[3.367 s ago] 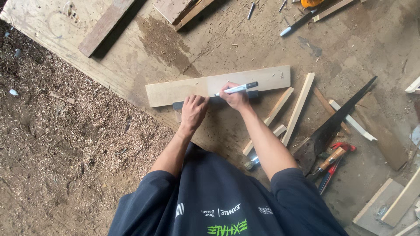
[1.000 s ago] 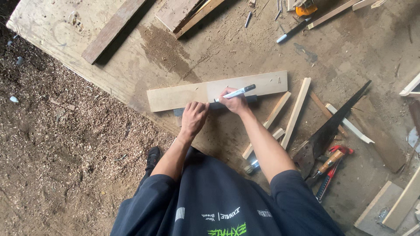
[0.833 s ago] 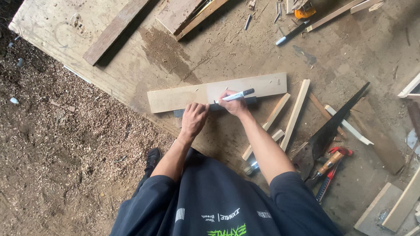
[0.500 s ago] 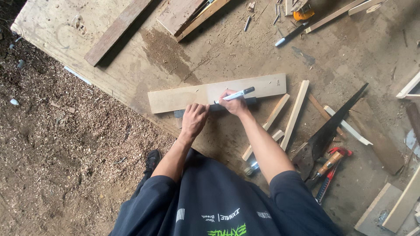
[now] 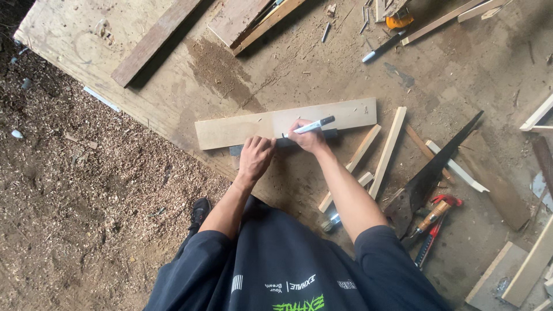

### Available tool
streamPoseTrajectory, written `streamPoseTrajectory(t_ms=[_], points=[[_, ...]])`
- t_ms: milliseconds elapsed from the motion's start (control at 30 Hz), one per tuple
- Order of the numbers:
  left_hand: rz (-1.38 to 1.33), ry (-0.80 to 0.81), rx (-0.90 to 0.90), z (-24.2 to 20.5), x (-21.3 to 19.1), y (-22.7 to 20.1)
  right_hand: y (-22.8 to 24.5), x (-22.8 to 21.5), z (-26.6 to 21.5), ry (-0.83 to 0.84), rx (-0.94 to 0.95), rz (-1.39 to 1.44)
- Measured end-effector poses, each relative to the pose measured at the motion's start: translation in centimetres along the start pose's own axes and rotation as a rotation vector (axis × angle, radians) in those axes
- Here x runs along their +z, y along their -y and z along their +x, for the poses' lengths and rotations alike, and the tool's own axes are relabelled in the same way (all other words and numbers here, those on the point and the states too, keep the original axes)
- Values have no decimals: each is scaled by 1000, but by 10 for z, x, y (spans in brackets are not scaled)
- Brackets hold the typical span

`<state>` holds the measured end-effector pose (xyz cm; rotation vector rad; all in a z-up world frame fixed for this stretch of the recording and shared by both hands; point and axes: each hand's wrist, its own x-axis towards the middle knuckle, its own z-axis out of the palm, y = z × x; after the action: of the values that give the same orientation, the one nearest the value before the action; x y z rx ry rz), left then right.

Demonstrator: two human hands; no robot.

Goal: The person arranges wooden planks on a workbench, then uses a metal ruler and a marker to measure and mark lines on the wood. They repeatedly reposition the planks and ruler to verify alignment and mark additional points.

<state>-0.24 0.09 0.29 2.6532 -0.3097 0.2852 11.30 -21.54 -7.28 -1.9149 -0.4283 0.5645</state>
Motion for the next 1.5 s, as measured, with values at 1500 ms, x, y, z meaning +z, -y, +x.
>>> streamPoseTrajectory(t_ms=[1500], points=[[-214,319,-358,-36,19,-21,44,11,-88,-174,-333,-592]])
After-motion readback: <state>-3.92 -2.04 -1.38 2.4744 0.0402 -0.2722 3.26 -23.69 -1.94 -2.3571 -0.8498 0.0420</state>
